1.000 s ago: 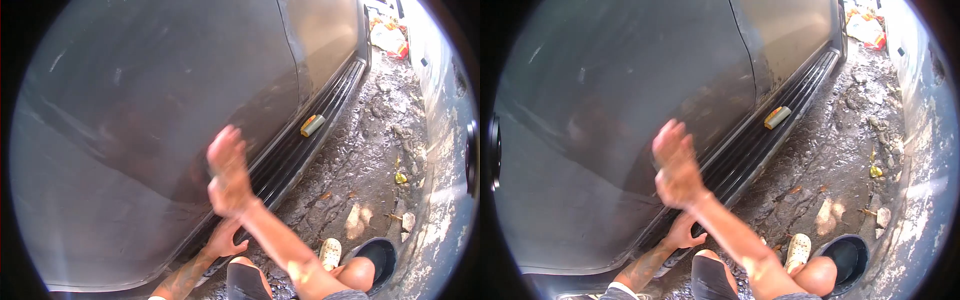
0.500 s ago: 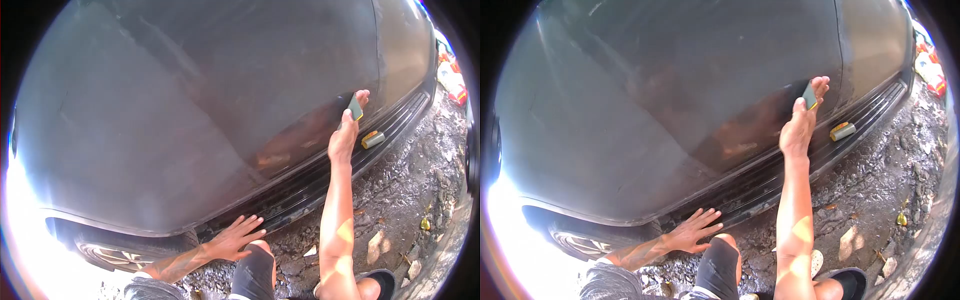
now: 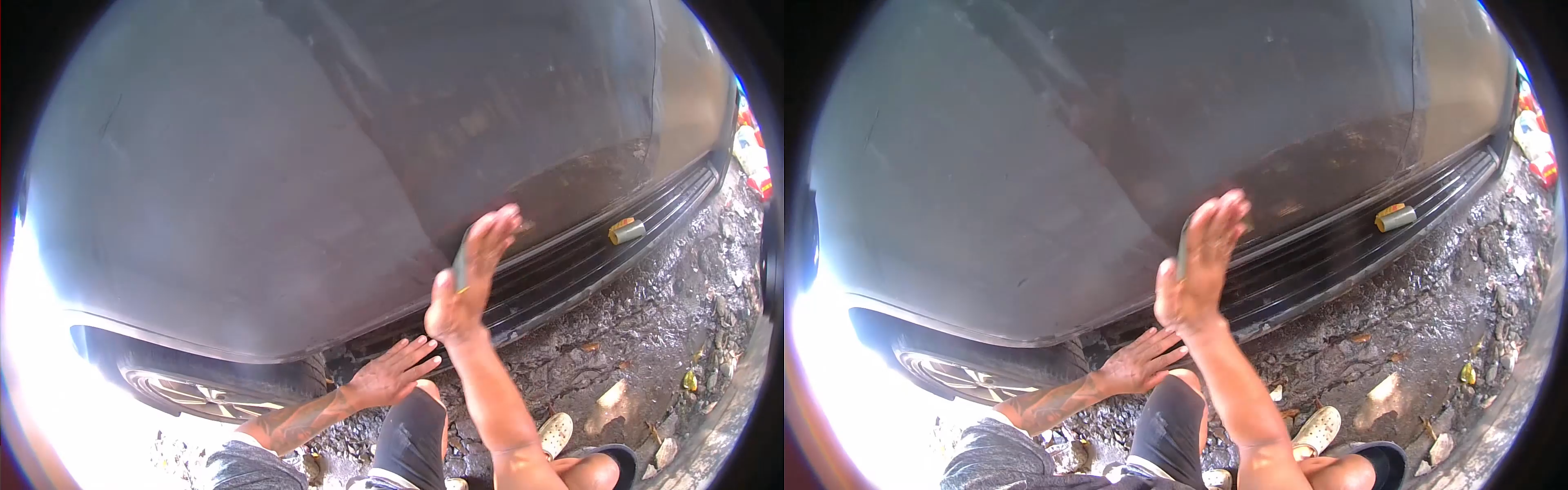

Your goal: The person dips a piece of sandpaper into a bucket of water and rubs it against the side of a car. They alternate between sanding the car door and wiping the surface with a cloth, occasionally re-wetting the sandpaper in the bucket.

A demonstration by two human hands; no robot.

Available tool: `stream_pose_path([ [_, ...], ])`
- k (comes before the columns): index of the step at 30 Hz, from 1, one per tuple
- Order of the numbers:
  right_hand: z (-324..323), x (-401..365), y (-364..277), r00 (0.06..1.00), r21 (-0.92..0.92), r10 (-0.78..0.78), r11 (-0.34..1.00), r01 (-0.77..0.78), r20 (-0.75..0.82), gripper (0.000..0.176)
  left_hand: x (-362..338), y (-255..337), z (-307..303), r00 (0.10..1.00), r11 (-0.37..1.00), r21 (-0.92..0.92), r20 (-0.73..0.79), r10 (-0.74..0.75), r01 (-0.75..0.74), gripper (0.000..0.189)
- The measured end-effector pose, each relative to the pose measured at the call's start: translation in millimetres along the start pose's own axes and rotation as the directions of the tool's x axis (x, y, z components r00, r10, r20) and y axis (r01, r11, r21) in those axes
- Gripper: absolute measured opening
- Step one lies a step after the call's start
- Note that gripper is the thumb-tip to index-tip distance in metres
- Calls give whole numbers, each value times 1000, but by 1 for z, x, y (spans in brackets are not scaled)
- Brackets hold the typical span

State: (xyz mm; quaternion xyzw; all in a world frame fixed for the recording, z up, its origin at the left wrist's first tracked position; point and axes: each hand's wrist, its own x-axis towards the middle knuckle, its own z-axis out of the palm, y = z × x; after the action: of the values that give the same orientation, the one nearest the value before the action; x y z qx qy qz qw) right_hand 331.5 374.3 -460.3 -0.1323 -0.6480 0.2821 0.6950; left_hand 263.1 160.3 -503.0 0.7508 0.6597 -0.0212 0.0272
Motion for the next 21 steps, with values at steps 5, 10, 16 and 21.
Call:
stream_pose_path([
  [5,-61,73,88,983,142,123,984,-104,-136,69,1,-1,-4,999,998,50,-12,46,-46,74],
  [10,-36,53,53,973,30,158,987,-155,-166,77,-11,9,8,973,903,376,-9,231,-211,78],
  [16,-39,53,68,975,-21,57,998,-62,-214,67,-118,88,113,991,952,-303,133,-6,46,67],
  [21,-62,81,70,970,6,161,987,-162,-181,74,-147,124,150,501,277,-578,272,-821,768,90],
])
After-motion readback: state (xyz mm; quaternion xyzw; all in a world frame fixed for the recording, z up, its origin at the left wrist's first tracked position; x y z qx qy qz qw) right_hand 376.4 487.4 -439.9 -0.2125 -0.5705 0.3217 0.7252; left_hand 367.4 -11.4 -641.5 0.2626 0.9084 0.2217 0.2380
